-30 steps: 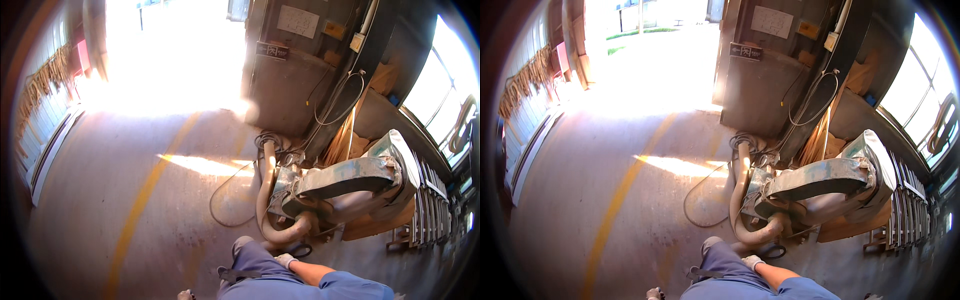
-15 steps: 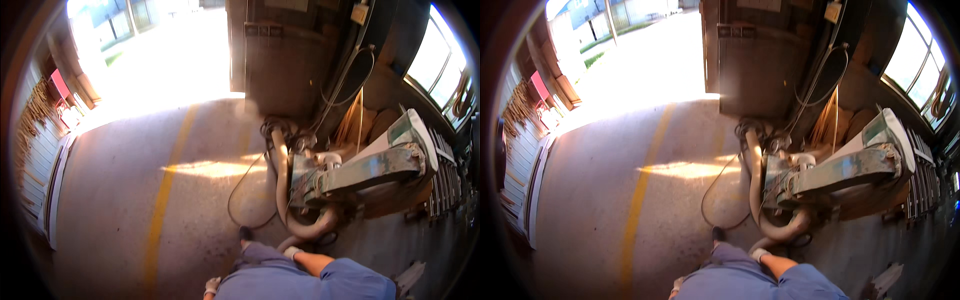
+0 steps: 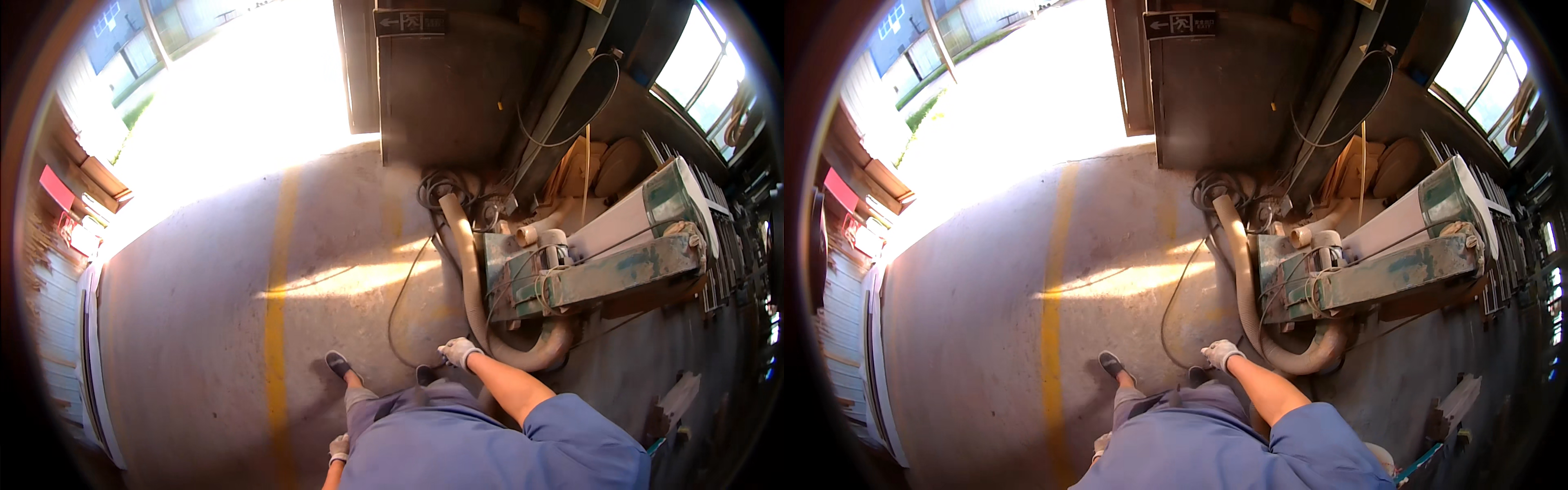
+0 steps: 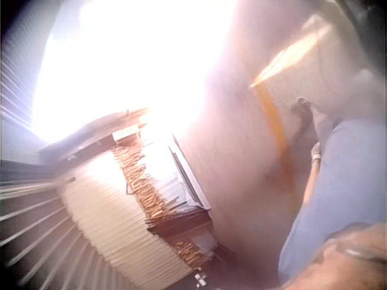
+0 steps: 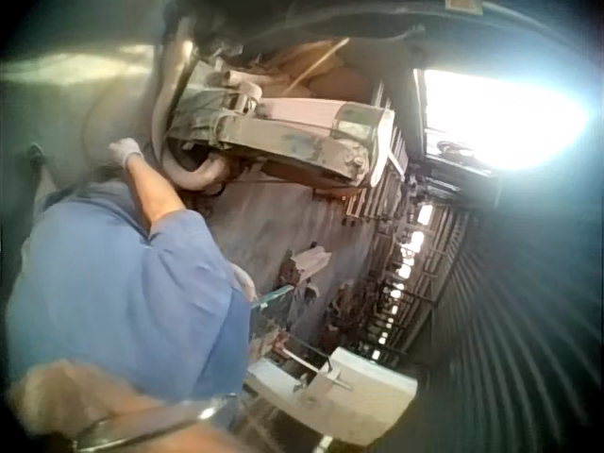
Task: The person picks up wooden planks from a pallet and carries them to a workbench. They place the planks on the bench and then stack smaller wooden pieces on top of them. The person continues to arrange and stack the wood pieces on the bench.
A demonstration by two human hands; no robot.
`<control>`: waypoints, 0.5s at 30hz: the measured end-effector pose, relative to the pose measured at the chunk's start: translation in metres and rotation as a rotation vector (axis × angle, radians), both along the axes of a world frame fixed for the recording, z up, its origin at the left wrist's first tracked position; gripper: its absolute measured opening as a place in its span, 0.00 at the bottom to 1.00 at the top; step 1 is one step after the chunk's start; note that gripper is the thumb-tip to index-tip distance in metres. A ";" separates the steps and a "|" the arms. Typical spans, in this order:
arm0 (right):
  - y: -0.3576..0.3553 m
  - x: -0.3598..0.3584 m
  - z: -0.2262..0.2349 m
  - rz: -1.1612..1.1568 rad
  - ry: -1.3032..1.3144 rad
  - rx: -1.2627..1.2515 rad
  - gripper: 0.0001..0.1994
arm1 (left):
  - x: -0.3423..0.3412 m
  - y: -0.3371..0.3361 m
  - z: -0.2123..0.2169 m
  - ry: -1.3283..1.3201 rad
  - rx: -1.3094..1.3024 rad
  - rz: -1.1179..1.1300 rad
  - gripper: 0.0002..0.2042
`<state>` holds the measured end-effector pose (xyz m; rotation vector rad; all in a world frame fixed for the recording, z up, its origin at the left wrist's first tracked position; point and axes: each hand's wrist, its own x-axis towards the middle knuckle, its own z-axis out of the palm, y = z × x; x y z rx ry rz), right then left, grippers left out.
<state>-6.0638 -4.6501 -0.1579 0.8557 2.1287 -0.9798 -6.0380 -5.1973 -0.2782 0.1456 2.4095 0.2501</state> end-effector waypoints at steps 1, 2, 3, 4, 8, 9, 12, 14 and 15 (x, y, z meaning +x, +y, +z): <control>0.003 -0.002 -0.012 -0.016 -0.042 -0.009 0.23 | -0.023 -0.006 -0.007 -0.036 -0.013 -0.026 0.18; -0.002 -0.005 -0.013 -0.077 -0.107 -0.025 0.24 | -0.055 -0.005 -0.008 -0.067 -0.033 -0.036 0.18; -0.007 -0.012 -0.013 -0.131 -0.165 -0.037 0.24 | -0.089 -0.004 -0.009 -0.090 -0.048 -0.038 0.19; -0.012 -0.017 -0.017 -0.147 -0.220 -0.036 0.24 | -0.119 -0.010 -0.007 -0.012 -0.010 -0.098 0.18; -0.060 -0.027 -0.038 0.246 -0.311 0.074 0.25 | -0.217 -0.023 0.028 -0.017 0.258 0.488 0.11; -0.074 -0.036 -0.044 0.445 -0.288 0.144 0.25 | -0.250 -0.002 0.077 -0.166 0.354 0.635 0.11; -0.109 -0.057 -0.086 0.253 -0.194 0.173 0.24 | -0.324 -0.012 0.094 -0.308 0.465 0.844 0.09; -0.115 -0.085 -0.089 0.248 -0.116 0.151 0.24 | -0.364 -0.022 0.094 -0.263 0.452 0.861 0.08; -0.111 -0.101 -0.090 0.286 -0.087 0.138 0.24 | -0.385 -0.023 0.095 -0.244 0.452 0.866 0.08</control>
